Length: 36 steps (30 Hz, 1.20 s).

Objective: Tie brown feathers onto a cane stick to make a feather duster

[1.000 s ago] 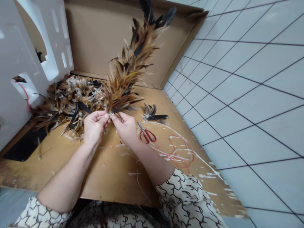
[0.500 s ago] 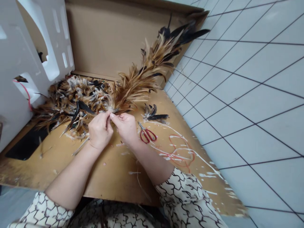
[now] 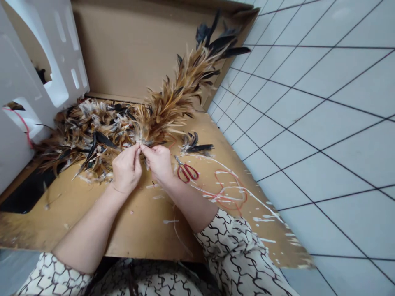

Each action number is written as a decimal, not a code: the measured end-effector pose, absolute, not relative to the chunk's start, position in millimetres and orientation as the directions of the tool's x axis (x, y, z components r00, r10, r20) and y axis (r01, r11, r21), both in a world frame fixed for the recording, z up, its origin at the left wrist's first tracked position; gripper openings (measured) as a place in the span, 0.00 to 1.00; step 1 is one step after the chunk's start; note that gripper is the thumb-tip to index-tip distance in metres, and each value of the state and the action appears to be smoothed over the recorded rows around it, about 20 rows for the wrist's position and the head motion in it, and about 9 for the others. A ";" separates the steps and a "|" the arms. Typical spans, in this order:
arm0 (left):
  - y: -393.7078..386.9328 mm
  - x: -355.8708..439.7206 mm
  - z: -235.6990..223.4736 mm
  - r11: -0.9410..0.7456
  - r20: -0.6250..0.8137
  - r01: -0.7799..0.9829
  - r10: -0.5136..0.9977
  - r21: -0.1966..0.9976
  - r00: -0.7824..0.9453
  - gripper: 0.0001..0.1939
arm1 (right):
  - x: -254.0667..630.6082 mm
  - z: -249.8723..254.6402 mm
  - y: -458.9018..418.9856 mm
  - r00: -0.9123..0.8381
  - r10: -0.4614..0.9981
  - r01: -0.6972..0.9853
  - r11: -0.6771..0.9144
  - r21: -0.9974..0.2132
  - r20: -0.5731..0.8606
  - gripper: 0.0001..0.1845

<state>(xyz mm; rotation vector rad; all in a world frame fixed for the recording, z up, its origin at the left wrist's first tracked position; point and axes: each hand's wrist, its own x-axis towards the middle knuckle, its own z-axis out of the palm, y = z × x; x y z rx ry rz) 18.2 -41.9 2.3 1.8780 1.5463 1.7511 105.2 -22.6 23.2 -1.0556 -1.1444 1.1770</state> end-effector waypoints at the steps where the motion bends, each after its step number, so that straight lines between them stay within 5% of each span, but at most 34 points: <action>1: -42.0 18.1 3.1 -0.448 0.634 0.530 0.735 0.720 -0.241 0.11 | 104.7 22.8 -23.0 0.028 0.994 -0.119 0.108 -0.987 0.105 0.23; 10: -35.8 17.8 8.1 -0.258 0.221 -0.060 0.910 0.964 -0.350 0.07 | 101.1 16.5 -18.8 0.073 0.993 -0.061 0.102 -0.993 0.097 0.20; 18: -35.2 14.0 25.3 -0.065 0.000 -0.228 0.962 0.972 -0.274 0.01 | 100.6 7.7 -14.2 0.024 0.996 -0.084 0.085 -0.993 0.083 0.14; 21: -34.1 12.6 22.8 -0.066 0.010 -0.182 0.956 0.981 -0.293 0.02 | 101.3 6.4 -13.5 0.024 0.996 -0.080 0.088 -0.993 0.087 0.14; 25: -35.3 12.3 12.9 -0.188 0.196 0.058 0.916 0.980 -0.350 0.01 | 102.3 10.3 -15.6 0.018 0.998 -0.085 0.064 -0.994 0.063 0.13; 30: -39.2 13.2 5.7 -0.240 0.471 0.538 0.812 0.808 -0.345 0.03 | 103.8 15.4 -17.9 -0.013 1.000 -0.125 0.025 -0.992 0.027 0.14; 36: -38.7 17.0 3.5 -0.263 0.602 0.701 0.744 0.663 -0.290 0.03 | 107.6 19.2 -19.4 -0.095 0.995 -0.121 0.012 -0.993 0.024 0.16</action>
